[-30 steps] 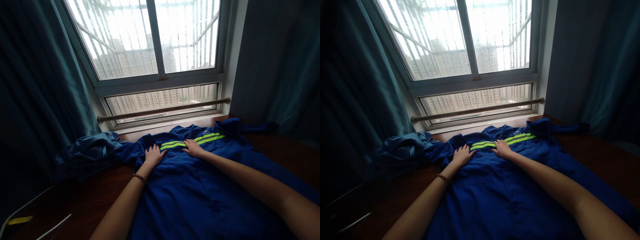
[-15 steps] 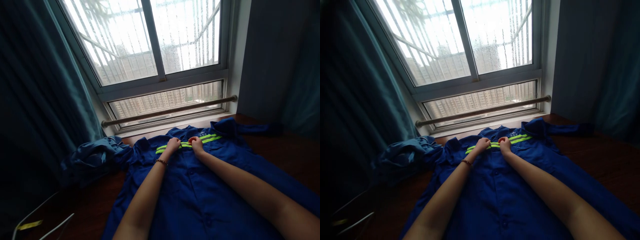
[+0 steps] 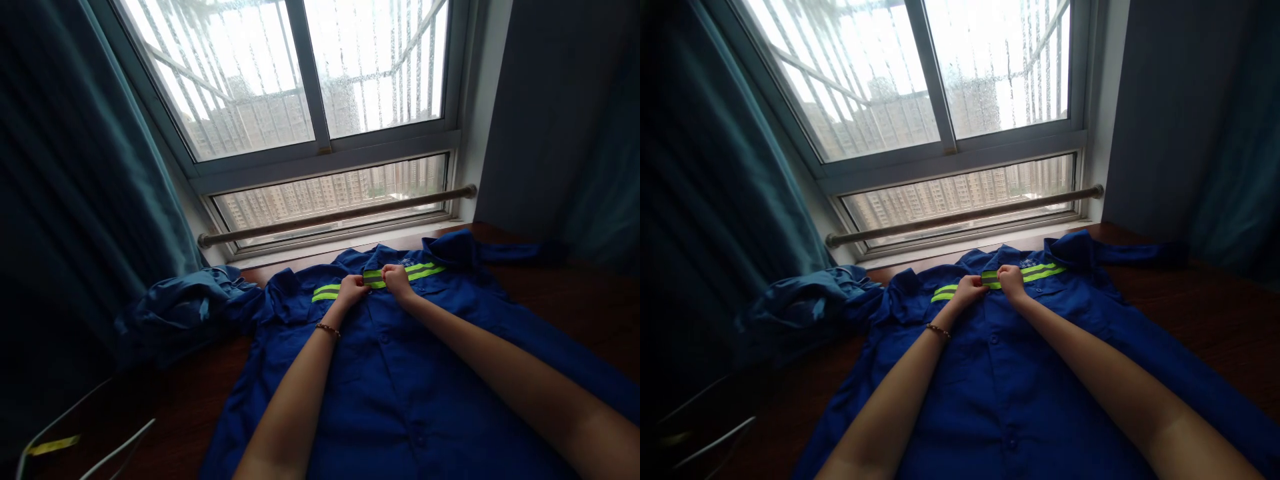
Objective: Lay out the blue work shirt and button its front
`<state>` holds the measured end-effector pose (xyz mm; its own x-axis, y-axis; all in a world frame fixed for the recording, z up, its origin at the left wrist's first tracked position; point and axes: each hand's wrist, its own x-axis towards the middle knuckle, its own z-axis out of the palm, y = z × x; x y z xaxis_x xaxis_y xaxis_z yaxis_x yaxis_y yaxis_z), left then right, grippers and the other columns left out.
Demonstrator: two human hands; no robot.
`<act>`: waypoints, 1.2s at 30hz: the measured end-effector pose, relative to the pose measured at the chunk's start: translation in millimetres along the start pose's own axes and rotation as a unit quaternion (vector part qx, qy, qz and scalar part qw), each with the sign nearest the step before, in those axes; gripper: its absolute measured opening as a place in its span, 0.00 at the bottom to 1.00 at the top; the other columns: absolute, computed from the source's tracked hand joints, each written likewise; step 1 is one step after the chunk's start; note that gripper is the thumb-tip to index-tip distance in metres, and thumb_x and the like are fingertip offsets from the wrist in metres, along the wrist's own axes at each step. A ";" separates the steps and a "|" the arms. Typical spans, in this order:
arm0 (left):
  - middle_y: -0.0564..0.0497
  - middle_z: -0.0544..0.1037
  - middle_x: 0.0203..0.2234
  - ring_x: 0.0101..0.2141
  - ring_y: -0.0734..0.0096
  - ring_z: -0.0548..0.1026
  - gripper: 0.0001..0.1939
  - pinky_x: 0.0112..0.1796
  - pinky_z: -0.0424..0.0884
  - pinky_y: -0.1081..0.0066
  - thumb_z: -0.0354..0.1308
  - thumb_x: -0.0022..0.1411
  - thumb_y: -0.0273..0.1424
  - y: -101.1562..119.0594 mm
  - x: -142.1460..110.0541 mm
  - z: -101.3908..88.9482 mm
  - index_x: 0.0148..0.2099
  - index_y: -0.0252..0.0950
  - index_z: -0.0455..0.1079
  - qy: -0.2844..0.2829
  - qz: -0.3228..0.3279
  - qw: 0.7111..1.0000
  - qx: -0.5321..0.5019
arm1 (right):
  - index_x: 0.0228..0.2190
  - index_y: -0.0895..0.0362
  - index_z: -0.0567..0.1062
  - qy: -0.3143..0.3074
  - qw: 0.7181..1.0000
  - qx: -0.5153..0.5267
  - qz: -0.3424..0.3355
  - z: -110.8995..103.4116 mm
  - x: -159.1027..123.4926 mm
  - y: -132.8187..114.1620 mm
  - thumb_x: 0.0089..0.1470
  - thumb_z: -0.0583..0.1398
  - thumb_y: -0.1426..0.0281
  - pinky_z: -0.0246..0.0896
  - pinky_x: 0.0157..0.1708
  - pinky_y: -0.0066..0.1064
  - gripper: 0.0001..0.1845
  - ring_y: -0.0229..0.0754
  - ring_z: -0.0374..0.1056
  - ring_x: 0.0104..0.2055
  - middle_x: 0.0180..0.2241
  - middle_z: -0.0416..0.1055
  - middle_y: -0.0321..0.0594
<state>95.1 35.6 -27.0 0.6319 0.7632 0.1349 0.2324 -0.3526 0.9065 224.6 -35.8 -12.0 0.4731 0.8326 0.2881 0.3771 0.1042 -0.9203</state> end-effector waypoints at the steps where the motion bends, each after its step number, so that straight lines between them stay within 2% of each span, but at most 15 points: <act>1: 0.55 0.68 0.14 0.15 0.79 0.63 0.09 0.18 0.57 0.77 0.60 0.43 0.30 -3.2 1.6 1.7 0.29 0.28 0.71 0.026 0.002 1.000 -0.005 | 0.15 0.59 0.66 -0.010 0.999 -0.035 -0.021 0.7 -3.9 -0.6 0.39 0.48 0.76 0.50 0.21 0.25 0.09 0.34 0.56 0.18 0.13 0.58 0.34; 5: 0.54 0.69 0.16 0.16 0.80 0.64 0.07 0.19 0.57 0.78 0.58 0.45 0.29 -16.4 9.9 3.2 0.28 0.29 0.70 0.067 0.017 0.997 -0.017 | 0.23 0.59 0.70 -0.080 0.972 -0.189 -0.113 7.2 -19.4 0.7 0.41 0.53 0.75 0.52 0.29 0.26 0.06 0.38 0.62 0.28 0.25 0.67 0.39; 8: 0.54 0.69 0.17 0.18 0.81 0.63 0.05 0.20 0.56 0.79 0.58 0.43 0.27 -21.5 17.0 0.8 0.26 0.29 0.69 0.081 0.031 0.996 -0.019 | 0.29 0.59 0.70 -0.122 0.941 -0.271 -0.159 12.5 -21.1 3.6 0.45 0.54 0.73 0.53 0.31 0.26 0.07 0.39 0.63 0.33 0.33 0.67 0.42; 11: 0.55 0.68 0.16 0.18 0.81 0.62 0.06 0.20 0.56 0.79 0.59 0.43 0.28 -21.5 19.7 -2.1 0.25 0.29 0.68 0.084 0.040 0.995 -0.020 | 0.31 0.58 0.69 -0.142 0.915 -0.328 -0.188 15.1 -15.7 5.2 0.48 0.53 0.73 0.53 0.31 0.26 0.07 0.39 0.64 0.34 0.35 0.66 0.43; 15: 0.56 0.65 0.15 0.18 0.80 0.62 0.10 0.20 0.56 0.79 0.60 0.44 0.32 -18.6 11.6 -7.7 0.22 0.30 0.65 0.068 0.047 0.996 -0.021 | 0.34 0.57 0.68 -0.139 0.895 -0.368 -0.211 14.8 -13.7 5.2 0.51 0.53 0.73 0.53 0.30 0.26 0.07 0.39 0.64 0.34 0.36 0.65 0.41; 20: 0.56 0.64 0.16 0.18 0.81 0.62 0.15 0.21 0.57 0.77 0.60 0.44 0.38 -14.0 -1.0 -19.0 0.24 0.30 0.64 -0.014 0.045 0.996 -0.074 | 0.33 0.57 0.68 -0.119 0.864 -0.401 -0.281 13.7 -17.8 6.7 0.53 0.52 0.71 0.54 0.32 0.26 0.07 0.40 0.63 0.38 0.36 0.65 0.41; 22: 0.57 0.64 0.16 0.18 0.82 0.61 0.16 0.20 0.56 0.78 0.60 0.44 0.39 -12.1 -2.1 -21.5 0.24 0.30 0.64 -0.027 0.042 0.994 -0.099 | 0.33 0.58 0.68 -0.103 0.852 -0.412 -0.308 13.7 -18.1 8.0 0.54 0.51 0.71 0.54 0.34 0.26 0.07 0.40 0.62 0.38 0.36 0.66 0.41; 30: 0.58 0.62 0.14 0.17 0.81 0.60 0.16 0.19 0.54 0.77 0.61 0.42 0.38 -9.6 -1.0 -18.5 0.21 0.31 0.61 -0.009 0.038 0.994 -0.104 | 0.31 0.57 0.71 -0.073 0.835 -0.426 -0.340 11.8 -19.2 6.9 0.57 0.48 0.69 0.53 0.33 0.27 0.14 0.40 0.60 0.40 0.35 0.68 0.41; 33: 0.58 0.61 0.13 0.17 0.81 0.59 0.15 0.19 0.53 0.78 0.61 0.43 0.37 -11.0 -1.6 -16.5 0.20 0.32 0.60 0.002 0.048 0.995 -0.091 | 0.29 0.57 0.71 -0.072 0.828 -0.443 -0.337 11.7 -20.3 4.5 0.57 0.46 0.69 0.52 0.31 0.28 0.15 0.42 0.59 0.40 0.34 0.68 0.41; 36: 0.58 0.61 0.14 0.18 0.81 0.59 0.15 0.20 0.52 0.78 0.60 0.44 0.36 -15.4 -0.2 -13.7 0.19 0.32 0.59 0.019 0.064 0.996 -0.063 | 0.29 0.58 0.71 -0.088 0.833 -0.446 -0.316 13.4 -20.2 3.5 0.57 0.46 0.69 0.52 0.32 0.29 0.16 0.42 0.59 0.40 0.35 0.67 0.42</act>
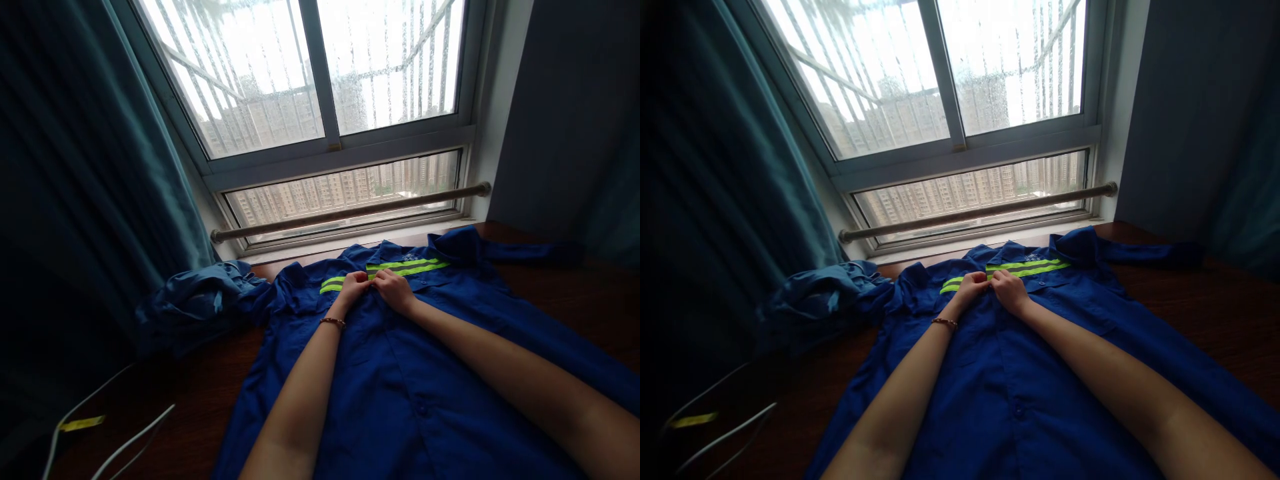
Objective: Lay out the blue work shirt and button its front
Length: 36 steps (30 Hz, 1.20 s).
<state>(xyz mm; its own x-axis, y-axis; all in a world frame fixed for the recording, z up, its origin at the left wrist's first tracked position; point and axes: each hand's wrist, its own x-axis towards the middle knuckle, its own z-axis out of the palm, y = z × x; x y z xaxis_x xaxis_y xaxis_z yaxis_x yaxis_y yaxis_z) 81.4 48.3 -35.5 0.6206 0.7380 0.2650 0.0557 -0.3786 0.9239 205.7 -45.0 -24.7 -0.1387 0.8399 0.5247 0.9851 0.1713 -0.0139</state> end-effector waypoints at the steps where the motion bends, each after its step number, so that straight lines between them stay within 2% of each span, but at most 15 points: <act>1: 0.58 0.61 0.14 0.18 0.81 0.59 0.15 0.20 0.52 0.78 0.59 0.44 0.36 -2.3 0.7 1.0 0.19 0.32 0.59 0.006 0.007 1.000 0.012 | 0.30 0.58 0.71 -0.012 1.000 0.009 0.008 0.8 0.7 -0.1 0.57 0.46 0.69 0.53 0.33 0.29 0.15 0.43 0.59 0.41 0.35 0.67 0.43; 5: 0.58 0.61 0.15 0.19 0.82 0.58 0.12 0.20 0.52 0.78 0.59 0.44 0.34 -10.8 3.1 5.8 0.20 0.32 0.61 0.025 0.025 0.998 0.045 | 0.30 0.59 0.71 -0.051 0.997 0.045 0.045 6.4 3.7 3.3 0.56 0.49 0.69 0.53 0.35 0.28 0.13 0.42 0.60 0.40 0.35 0.67 0.44; 9: 0.56 0.65 0.17 0.20 0.80 0.61 0.10 0.22 0.55 0.78 0.59 0.45 0.33 -10.6 -1.1 7.0 0.22 0.31 0.65 0.029 0.033 0.998 0.052 | 0.29 0.59 0.71 -0.060 0.994 0.061 0.074 9.8 4.8 6.9 0.54 0.52 0.69 0.54 0.33 0.27 0.09 0.39 0.63 0.35 0.32 0.67 0.43; 13: 0.51 0.72 0.23 0.22 0.77 0.66 0.10 0.24 0.61 0.77 0.59 0.47 0.33 -2.6 -9.6 4.0 0.31 0.30 0.70 0.035 0.020 0.999 0.026 | 0.33 0.59 0.69 -0.042 0.992 0.074 0.093 6.3 2.4 4.0 0.54 0.52 0.68 0.55 0.34 0.26 0.09 0.39 0.63 0.36 0.35 0.66 0.42; 15: 0.48 0.74 0.26 0.23 0.76 0.68 0.13 0.25 0.64 0.75 0.59 0.46 0.33 1.5 -12.8 3.0 0.34 0.30 0.71 0.039 0.008 0.999 -0.001 | 0.40 0.58 0.67 -0.018 0.991 0.090 0.098 4.0 1.0 2.0 0.54 0.52 0.68 0.55 0.34 0.25 0.11 0.38 0.63 0.38 0.38 0.65 0.41; 17: 0.47 0.75 0.27 0.25 0.74 0.70 0.13 0.27 0.66 0.74 0.60 0.46 0.32 4.1 -14.6 3.0 0.34 0.30 0.71 0.046 0.008 0.999 -0.019 | 0.46 0.55 0.63 -0.001 0.990 0.101 0.094 2.7 0.1 0.9 0.53 0.53 0.69 0.56 0.34 0.25 0.18 0.38 0.63 0.38 0.42 0.63 0.41; 19: 0.46 0.76 0.29 0.28 0.71 0.72 0.12 0.30 0.67 0.72 0.61 0.45 0.31 5.0 -15.3 3.7 0.33 0.30 0.72 0.056 0.019 0.998 -0.024 | 0.50 0.51 0.60 -0.007 0.992 0.096 0.083 2.4 -0.4 0.8 0.52 0.54 0.69 0.56 0.34 0.25 0.22 0.39 0.63 0.39 0.43 0.62 0.40; 22: 0.46 0.76 0.28 0.29 0.70 0.72 0.10 0.31 0.67 0.72 0.60 0.46 0.30 3.7 -15.0 4.5 0.33 0.30 0.72 0.062 0.033 0.997 -0.017 | 0.51 0.48 0.59 -0.027 0.994 0.073 0.074 2.1 -0.6 0.2 0.52 0.54 0.69 0.55 0.32 0.25 0.23 0.39 0.63 0.38 0.42 0.62 0.39; 26: 0.45 0.76 0.30 0.26 0.72 0.71 0.10 0.28 0.67 0.72 0.56 0.50 0.29 0.6 -14.9 5.0 0.36 0.30 0.71 0.042 0.038 0.998 0.000 | 0.49 0.48 0.62 -0.041 0.994 0.059 0.081 1.6 -0.5 -1.8 0.53 0.51 0.69 0.54 0.29 0.26 0.20 0.39 0.63 0.36 0.40 0.62 0.40; 28: 0.45 0.75 0.33 0.27 0.73 0.71 0.11 0.29 0.68 0.72 0.54 0.52 0.27 -0.3 -16.3 6.2 0.39 0.31 0.70 0.043 0.039 0.998 0.039 | 0.46 0.51 0.65 -0.035 0.991 0.074 0.102 2.7 0.4 -0.2 0.54 0.49 0.71 0.54 0.29 0.26 0.17 0.39 0.63 0.34 0.39 0.62 0.41; 31: 0.45 0.74 0.37 0.27 0.72 0.71 0.15 0.31 0.68 0.71 0.54 0.52 0.26 0.1 -19.9 10.1 0.44 0.34 0.67 0.052 0.055 0.984 0.162 | 0.39 0.56 0.69 0.025 0.974 0.145 0.172 7.6 3.7 8.9 0.53 0.47 0.75 0.54 0.32 0.26 0.15 0.39 0.63 0.33 0.36 0.64 0.43; 33: 0.45 0.72 0.39 0.32 0.69 0.71 0.14 0.36 0.66 0.68 0.55 0.53 0.28 1.2 -21.2 12.5 0.44 0.35 0.68 0.039 0.089 0.961 0.258 | 0.35 0.58 0.70 0.063 0.958 0.184 0.212 12.4 7.5 18.2 0.51 0.46 0.77 0.54 0.34 0.26 0.15 0.39 0.63 0.34 0.34 0.65 0.44; 36: 0.45 0.70 0.41 0.42 0.63 0.67 0.13 0.44 0.62 0.66 0.54 0.54 0.30 3.0 -17.7 12.0 0.44 0.37 0.69 0.010 0.125 0.920 0.371 | 0.33 0.59 0.70 0.077 0.946 0.204 0.238 18.2 16.3 29.7 0.49 0.46 0.79 0.55 0.35 0.27 0.15 0.40 0.63 0.34 0.32 0.67 0.43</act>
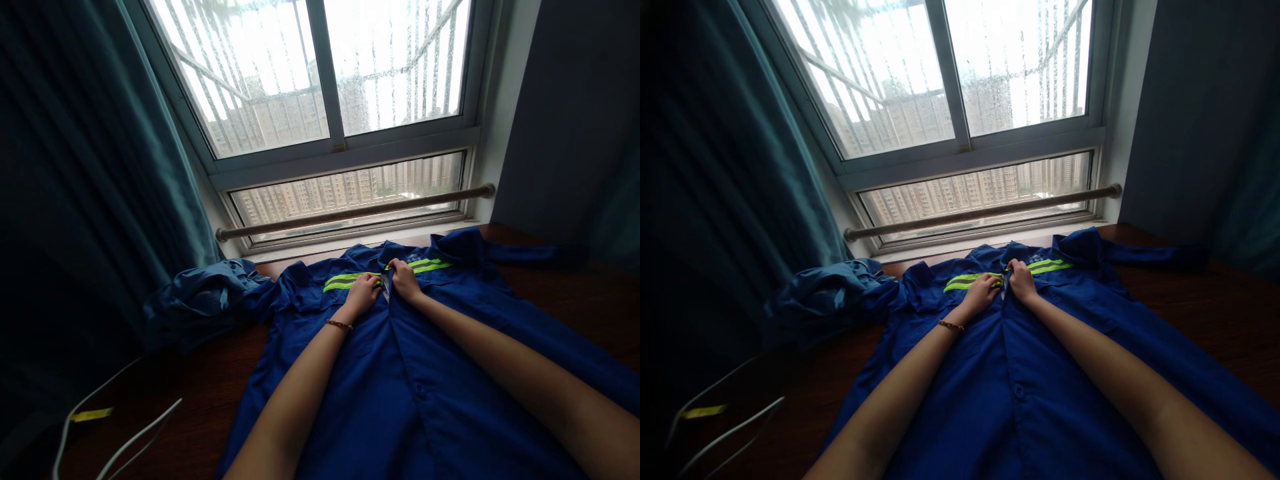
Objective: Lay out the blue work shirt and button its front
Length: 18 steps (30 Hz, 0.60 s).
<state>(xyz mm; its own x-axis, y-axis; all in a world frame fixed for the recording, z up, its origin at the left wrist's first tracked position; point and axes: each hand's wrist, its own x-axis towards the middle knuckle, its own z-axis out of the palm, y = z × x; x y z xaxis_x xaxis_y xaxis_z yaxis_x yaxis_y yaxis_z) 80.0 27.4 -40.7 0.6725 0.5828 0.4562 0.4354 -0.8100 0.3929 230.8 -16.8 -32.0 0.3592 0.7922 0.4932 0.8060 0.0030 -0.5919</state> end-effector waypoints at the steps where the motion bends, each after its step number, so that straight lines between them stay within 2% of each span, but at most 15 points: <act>1: 0.45 0.69 0.41 0.43 0.62 0.65 0.14 0.45 0.60 0.65 0.53 0.55 0.30 -1.7 2.6 -1.3 0.45 0.38 0.68 -0.008 0.001 1.000 0.027 | 0.32 0.59 0.70 0.002 1.000 0.007 0.008 0.9 4.0 0.4 0.48 0.46 0.79 0.55 0.35 0.27 0.15 0.40 0.63 0.33 0.30 0.67 0.43; 4: 0.46 0.69 0.42 0.44 0.62 0.64 0.14 0.44 0.60 0.65 0.53 0.56 0.29 -11.4 11.5 -7.1 0.46 0.40 0.68 -0.021 -0.013 0.997 0.073 | 0.32 0.59 0.69 0.029 0.998 0.027 0.042 1.5 11.9 -4.7 0.46 0.46 0.79 0.55 0.34 0.28 0.16 0.41 0.63 0.33 0.29 0.69 0.42; 8: 0.46 0.70 0.41 0.41 0.64 0.66 0.12 0.42 0.61 0.67 0.51 0.57 0.28 -26.1 18.9 -14.7 0.44 0.39 0.69 -0.005 -0.017 0.995 0.103 | 0.36 0.59 0.68 0.105 0.989 0.055 0.089 -2.0 7.4 -9.5 0.46 0.43 0.79 0.55 0.41 0.32 0.19 0.44 0.62 0.41 0.37 0.68 0.47; 10: 0.46 0.71 0.39 0.40 0.65 0.66 0.12 0.41 0.62 0.68 0.50 0.57 0.27 -29.0 18.3 -17.2 0.42 0.38 0.70 0.003 -0.013 0.994 0.106 | 0.35 0.59 0.69 0.116 0.984 0.079 0.106 -3.4 0.8 -4.4 0.45 0.44 0.78 0.56 0.41 0.33 0.19 0.44 0.63 0.41 0.37 0.69 0.47; 15: 0.45 0.72 0.37 0.38 0.66 0.68 0.12 0.39 0.63 0.69 0.47 0.58 0.24 -16.6 9.7 -25.5 0.40 0.35 0.70 0.021 0.003 0.995 0.095 | 0.33 0.61 0.71 0.087 0.970 0.163 0.156 0.2 -5.6 16.5 0.44 0.47 0.74 0.63 0.28 0.32 0.17 0.41 0.67 0.27 0.27 0.71 0.43; 18: 0.46 0.74 0.32 0.32 0.69 0.70 0.11 0.34 0.65 0.72 0.48 0.56 0.25 0.0 9.8 -34.1 0.38 0.35 0.71 0.020 0.011 1.000 -0.001 | 0.35 0.61 0.70 0.070 0.961 0.209 0.167 3.8 -2.5 21.8 0.44 0.47 0.73 0.64 0.21 0.28 0.17 0.39 0.67 0.22 0.25 0.71 0.41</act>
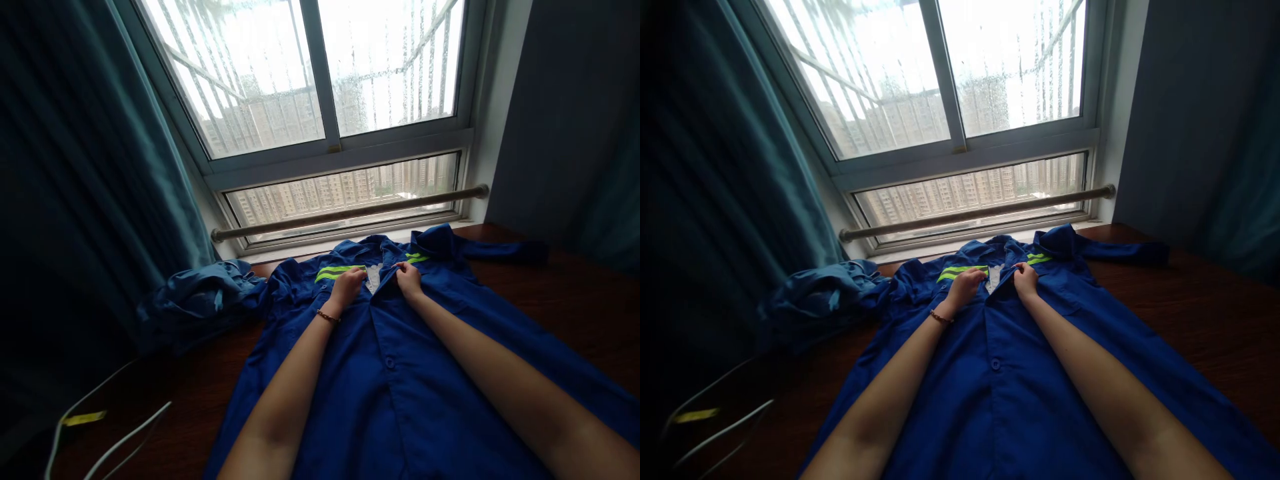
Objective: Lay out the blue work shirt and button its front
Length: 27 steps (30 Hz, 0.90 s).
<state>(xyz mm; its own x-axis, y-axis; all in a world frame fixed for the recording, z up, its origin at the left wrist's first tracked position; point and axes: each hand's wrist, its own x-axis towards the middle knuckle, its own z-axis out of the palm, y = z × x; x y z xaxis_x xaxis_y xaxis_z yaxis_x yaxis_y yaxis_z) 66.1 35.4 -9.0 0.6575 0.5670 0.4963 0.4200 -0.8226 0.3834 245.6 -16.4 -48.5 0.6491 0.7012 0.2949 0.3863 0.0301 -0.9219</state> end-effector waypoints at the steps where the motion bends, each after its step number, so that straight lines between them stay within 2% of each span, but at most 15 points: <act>1: 0.47 0.74 0.28 0.28 0.70 0.71 0.10 0.30 0.65 0.73 0.49 0.56 0.26 5.6 1.6 -2.5 0.37 0.34 0.71 -0.031 -0.012 0.998 -0.057 | 0.35 0.62 0.70 -0.002 1.000 0.009 0.004 0.5 0.9 0.3 0.44 0.47 0.74 0.64 0.20 0.28 0.17 0.39 0.67 0.22 0.25 0.71 0.41; 2: 0.48 0.74 0.24 0.24 0.72 0.70 0.09 0.26 0.64 0.74 0.50 0.55 0.28 10.8 3.4 -4.3 0.35 0.33 0.71 -0.085 -0.032 0.989 -0.114 | 0.36 0.62 0.70 -0.001 1.000 0.015 0.008 0.6 1.3 0.2 0.44 0.47 0.74 0.64 0.20 0.28 0.18 0.39 0.67 0.22 0.25 0.71 0.41; 4: 0.51 0.71 0.17 0.17 0.74 0.68 0.07 0.20 0.61 0.75 0.55 0.51 0.32 18.8 5.9 -5.0 0.30 0.32 0.70 -0.220 -0.079 0.954 -0.186 | 0.36 0.62 0.70 0.003 1.000 0.019 0.011 -0.3 0.8 -0.8 0.44 0.47 0.74 0.64 0.21 0.28 0.18 0.39 0.67 0.23 0.26 0.72 0.42; 5: 0.52 0.70 0.15 0.15 0.75 0.66 0.07 0.18 0.59 0.76 0.58 0.47 0.32 21.4 5.9 -3.6 0.27 0.32 0.69 -0.268 -0.095 0.938 -0.198 | 0.36 0.62 0.70 0.005 1.000 0.019 0.011 -1.2 0.1 -1.5 0.43 0.47 0.75 0.64 0.22 0.29 0.18 0.40 0.67 0.24 0.26 0.72 0.43; 6: 0.54 0.69 0.14 0.14 0.76 0.65 0.08 0.17 0.57 0.76 0.61 0.43 0.32 22.9 4.9 -1.2 0.24 0.32 0.68 -0.290 -0.103 0.930 -0.201 | 0.36 0.62 0.71 0.007 1.000 0.017 0.011 -2.2 -0.8 -2.3 0.43 0.47 0.75 0.65 0.23 0.30 0.18 0.40 0.67 0.24 0.26 0.72 0.43; 8: 0.56 0.66 0.13 0.15 0.78 0.62 0.10 0.18 0.55 0.76 0.64 0.37 0.29 23.2 -0.3 5.5 0.20 0.32 0.65 -0.265 -0.103 0.938 -0.200 | 0.36 0.61 0.71 0.008 1.000 0.014 0.007 -4.6 -2.7 -4.2 0.43 0.48 0.75 0.65 0.25 0.31 0.18 0.41 0.67 0.25 0.26 0.71 0.43; 10: 0.57 0.64 0.14 0.17 0.80 0.61 0.10 0.19 0.54 0.77 0.63 0.40 0.30 20.9 -8.2 11.6 0.20 0.33 0.63 -0.213 -0.096 0.950 -0.206 | 0.38 0.61 0.70 0.009 1.000 0.010 0.000 -6.7 -4.7 -7.2 0.42 0.49 0.75 0.65 0.27 0.33 0.19 0.42 0.67 0.26 0.25 0.71 0.43; 12: 0.58 0.63 0.15 0.18 0.80 0.60 0.12 0.21 0.54 0.77 0.60 0.44 0.33 17.6 -16.6 14.3 0.21 0.32 0.61 -0.162 -0.102 0.950 -0.248 | 0.41 0.61 0.68 0.012 1.000 0.008 -0.008 -7.6 -8.0 -13.1 0.41 0.51 0.75 0.64 0.31 0.34 0.21 0.43 0.67 0.29 0.26 0.71 0.42; 15: 0.58 0.63 0.16 0.18 0.81 0.60 0.15 0.21 0.54 0.77 0.60 0.45 0.38 13.5 -26.0 10.8 0.24 0.32 0.61 -0.115 -0.141 0.909 -0.375 | 0.45 0.61 0.62 0.024 0.997 -0.017 -0.069 -6.6 -18.9 -30.6 0.40 0.53 0.76 0.61 0.38 0.34 0.26 0.43 0.66 0.33 0.32 0.69 0.44; 18: 0.57 0.63 0.16 0.18 0.82 0.59 0.15 0.21 0.53 0.77 0.62 0.44 0.37 11.2 -30.6 4.3 0.24 0.31 0.62 -0.108 -0.173 0.862 -0.464 | 0.45 0.61 0.60 0.034 0.974 -0.096 -0.200 -4.9 -39.6 -54.2 0.43 0.53 0.75 0.58 0.40 0.32 0.23 0.41 0.63 0.35 0.38 0.64 0.47; 20: 0.56 0.64 0.16 0.17 0.83 0.59 0.13 0.21 0.52 0.77 0.62 0.44 0.35 9.6 -32.8 1.9 0.24 0.30 0.64 -0.112 -0.182 0.842 -0.496 | 0.41 0.59 0.62 -0.028 0.949 -0.134 -0.285 -4.7 -56.1 -66.5 0.47 0.51 0.74 0.58 0.38 0.30 0.16 0.39 0.61 0.33 0.37 0.62 0.45; 23: 0.54 0.67 0.18 0.19 0.82 0.61 0.10 0.23 0.55 0.77 0.62 0.43 0.30 6.6 -35.7 2.4 0.26 0.29 0.67 -0.126 -0.190 0.821 -0.524 | 0.33 0.57 0.64 -0.178 0.893 -0.156 -0.382 -6.3 -74.4 -72.1 0.49 0.50 0.75 0.57 0.31 0.26 0.07 0.36 0.60 0.30 0.33 0.61 0.41; 25: 0.53 0.68 0.19 0.20 0.81 0.63 0.09 0.24 0.56 0.77 0.62 0.41 0.28 5.1 -36.7 4.2 0.25 0.28 0.68 -0.127 -0.189 0.819 -0.527 | 0.30 0.57 0.64 -0.231 0.867 -0.154 -0.413 -7.7 -78.0 -69.0 0.48 0.51 0.77 0.56 0.28 0.25 0.06 0.35 0.59 0.28 0.32 0.60 0.39; 27: 0.53 0.69 0.19 0.21 0.81 0.63 0.08 0.24 0.56 0.77 0.62 0.41 0.28 4.5 -36.6 5.9 0.25 0.28 0.68 -0.120 -0.182 0.824 -0.523 | 0.29 0.57 0.63 -0.253 0.862 -0.138 -0.418 -9.2 -75.3 -63.8 0.45 0.52 0.78 0.55 0.27 0.25 0.07 0.34 0.58 0.27 0.30 0.59 0.38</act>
<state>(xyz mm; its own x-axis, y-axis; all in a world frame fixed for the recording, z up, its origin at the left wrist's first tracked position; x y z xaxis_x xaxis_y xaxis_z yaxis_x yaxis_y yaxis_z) 47.7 10.6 -30.0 0.7639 0.6404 0.0799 -0.0694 -0.0416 0.9967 178.1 -77.7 -9.6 -0.2736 0.7398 0.6147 0.7661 0.5540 -0.3257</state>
